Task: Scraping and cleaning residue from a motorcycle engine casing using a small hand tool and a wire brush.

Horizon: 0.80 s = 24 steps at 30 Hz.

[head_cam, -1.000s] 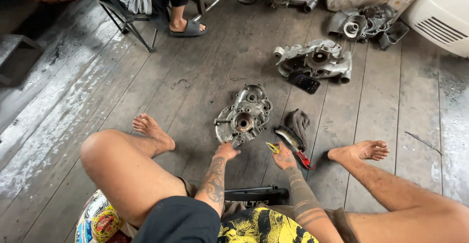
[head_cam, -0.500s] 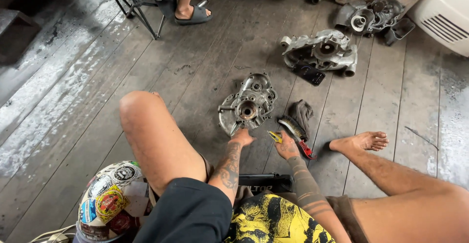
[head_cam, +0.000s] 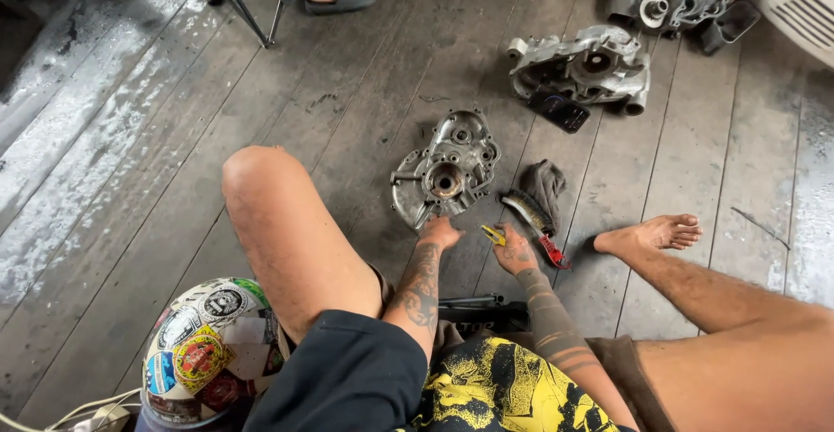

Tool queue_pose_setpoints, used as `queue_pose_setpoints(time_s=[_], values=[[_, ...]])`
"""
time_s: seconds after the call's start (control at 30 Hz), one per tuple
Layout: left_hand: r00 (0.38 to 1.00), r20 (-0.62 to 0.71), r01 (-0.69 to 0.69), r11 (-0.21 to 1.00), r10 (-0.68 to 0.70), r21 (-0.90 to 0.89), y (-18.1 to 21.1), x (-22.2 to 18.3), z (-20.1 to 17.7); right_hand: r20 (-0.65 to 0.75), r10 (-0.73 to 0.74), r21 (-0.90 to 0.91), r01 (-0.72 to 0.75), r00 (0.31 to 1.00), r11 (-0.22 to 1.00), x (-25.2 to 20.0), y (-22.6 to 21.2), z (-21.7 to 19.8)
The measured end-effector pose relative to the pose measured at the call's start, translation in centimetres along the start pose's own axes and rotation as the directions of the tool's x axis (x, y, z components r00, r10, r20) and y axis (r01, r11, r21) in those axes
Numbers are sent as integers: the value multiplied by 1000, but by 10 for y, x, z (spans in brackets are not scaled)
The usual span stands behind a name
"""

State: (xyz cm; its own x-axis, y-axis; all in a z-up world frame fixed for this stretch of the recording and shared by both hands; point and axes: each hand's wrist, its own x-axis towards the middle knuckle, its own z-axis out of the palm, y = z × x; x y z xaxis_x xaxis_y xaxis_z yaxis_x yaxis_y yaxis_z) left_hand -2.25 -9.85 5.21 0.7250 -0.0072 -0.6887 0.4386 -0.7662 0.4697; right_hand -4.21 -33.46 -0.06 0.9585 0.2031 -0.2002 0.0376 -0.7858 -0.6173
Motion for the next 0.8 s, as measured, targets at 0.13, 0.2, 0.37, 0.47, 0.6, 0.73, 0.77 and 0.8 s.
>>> queue_pose_setpoints(time_s=[0.13, 0.2, 0.37, 0.47, 0.6, 0.73, 0.77, 0.8], values=[[997, -56, 40, 996, -45, -84, -25, 37, 13, 3, -1, 55, 0, 1000, 998, -2, -4, 3], [938, -325, 81, 987, -121, -136, -37, 63, 31, 4, -40, 13, 40, 999, 999, -3, -8, 1], [863, -473, 67, 969, -177, -240, -37, 35, 8, -115, -97, 67, 105, 989, 992, 0, -5, 11], [763, -610, -4, 944, -211, -331, -52, 48, 23, -152, -76, 60, 86, 985, 994, 2, -12, 7], [651, -719, -26, 940, -243, -340, -73, 74, 35, -145, 21, 119, -3, 989, 993, 13, -24, -1], [642, -697, 0, 910, -319, -415, -59, 77, 4, -131, 60, 180, -36, 990, 983, 30, -48, -14], [617, -712, -28, 895, -336, -446, -52, 77, -4, -123, 92, 248, -59, 988, 967, 33, -56, -17], [591, -725, -56, 878, -354, -475, -47, 77, -12, -112, 124, 315, -83, 986, 945, 35, -64, -20]])
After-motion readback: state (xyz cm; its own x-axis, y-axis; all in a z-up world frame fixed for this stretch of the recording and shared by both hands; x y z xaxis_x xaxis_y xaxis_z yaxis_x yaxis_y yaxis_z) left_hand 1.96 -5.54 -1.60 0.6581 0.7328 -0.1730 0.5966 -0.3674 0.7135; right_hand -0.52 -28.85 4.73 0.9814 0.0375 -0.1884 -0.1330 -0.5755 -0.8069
